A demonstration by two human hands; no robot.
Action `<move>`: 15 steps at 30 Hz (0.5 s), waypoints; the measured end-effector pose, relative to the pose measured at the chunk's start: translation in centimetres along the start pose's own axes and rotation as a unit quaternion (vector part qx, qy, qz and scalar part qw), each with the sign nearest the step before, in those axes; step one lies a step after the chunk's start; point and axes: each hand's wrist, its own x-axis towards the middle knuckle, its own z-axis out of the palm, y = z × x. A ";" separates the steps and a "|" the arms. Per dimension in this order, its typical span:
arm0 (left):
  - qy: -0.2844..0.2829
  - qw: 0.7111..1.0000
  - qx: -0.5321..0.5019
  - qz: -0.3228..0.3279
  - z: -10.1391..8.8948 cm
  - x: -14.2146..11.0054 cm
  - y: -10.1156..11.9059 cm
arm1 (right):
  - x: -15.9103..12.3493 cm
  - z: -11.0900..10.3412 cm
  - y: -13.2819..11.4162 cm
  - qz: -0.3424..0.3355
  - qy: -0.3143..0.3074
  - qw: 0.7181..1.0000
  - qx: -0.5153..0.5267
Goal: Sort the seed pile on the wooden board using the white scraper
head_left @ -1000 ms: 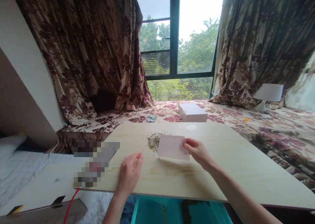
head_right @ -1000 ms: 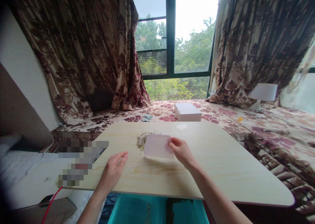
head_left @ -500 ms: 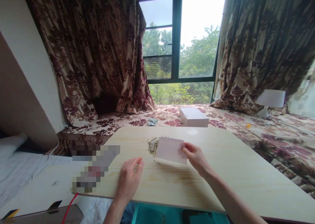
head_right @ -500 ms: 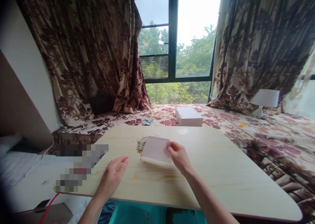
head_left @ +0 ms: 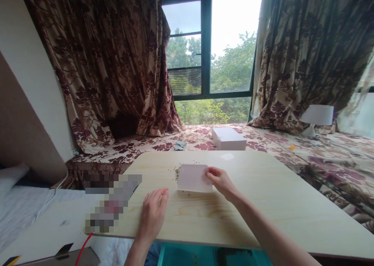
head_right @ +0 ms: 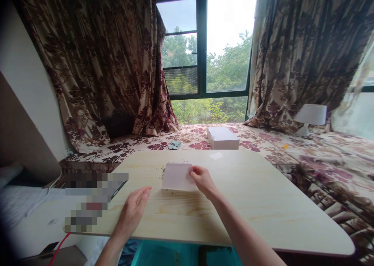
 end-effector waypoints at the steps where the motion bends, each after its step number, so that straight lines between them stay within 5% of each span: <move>1: -0.001 1.000 -0.004 -0.003 -0.1 0.0 0.0 | 0.0 0.0 -0.1 0.005 -0.005 1.000 0.000; 15: -0.035 0.999 -0.027 -0.030 -0.4 0.1 0.0 | -0.6 -0.8 -1.3 0.048 -0.088 0.994 -0.032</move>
